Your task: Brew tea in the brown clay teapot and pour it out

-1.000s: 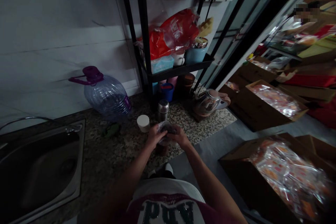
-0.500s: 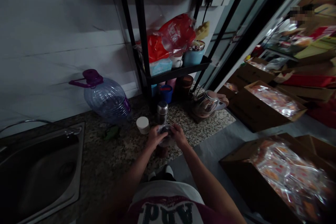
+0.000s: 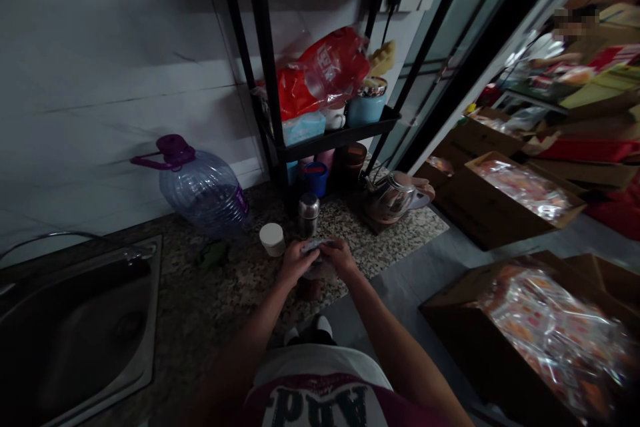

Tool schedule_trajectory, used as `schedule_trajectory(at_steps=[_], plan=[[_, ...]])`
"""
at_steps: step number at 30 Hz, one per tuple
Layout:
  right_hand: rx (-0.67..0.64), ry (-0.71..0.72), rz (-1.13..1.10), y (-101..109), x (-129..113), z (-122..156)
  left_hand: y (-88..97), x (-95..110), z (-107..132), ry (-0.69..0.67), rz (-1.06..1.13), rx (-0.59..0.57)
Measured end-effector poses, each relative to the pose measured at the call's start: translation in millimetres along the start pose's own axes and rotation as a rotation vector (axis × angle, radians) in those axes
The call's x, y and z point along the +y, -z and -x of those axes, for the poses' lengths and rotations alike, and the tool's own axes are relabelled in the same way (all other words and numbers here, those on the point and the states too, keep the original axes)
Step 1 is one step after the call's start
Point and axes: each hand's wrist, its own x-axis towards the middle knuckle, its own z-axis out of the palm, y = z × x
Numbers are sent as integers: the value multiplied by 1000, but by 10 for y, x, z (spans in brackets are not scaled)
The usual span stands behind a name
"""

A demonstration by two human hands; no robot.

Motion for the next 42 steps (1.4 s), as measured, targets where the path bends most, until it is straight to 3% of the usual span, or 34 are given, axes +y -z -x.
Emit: schedule_trajectory(at_steps=[17, 30, 36, 42], plan=[[21, 70, 226, 36, 57, -118, -6, -55, -160, -58, -97, -25], [4, 142, 152, 3, 117, -147, 38, -108, -90, -68, -44, -65], [13, 150, 262, 33, 146, -203, 23, -57, -191, -41, -105, -54], [76, 246, 376, 28, 112, -171, 53, -54, -124, -43, -83, -74]])
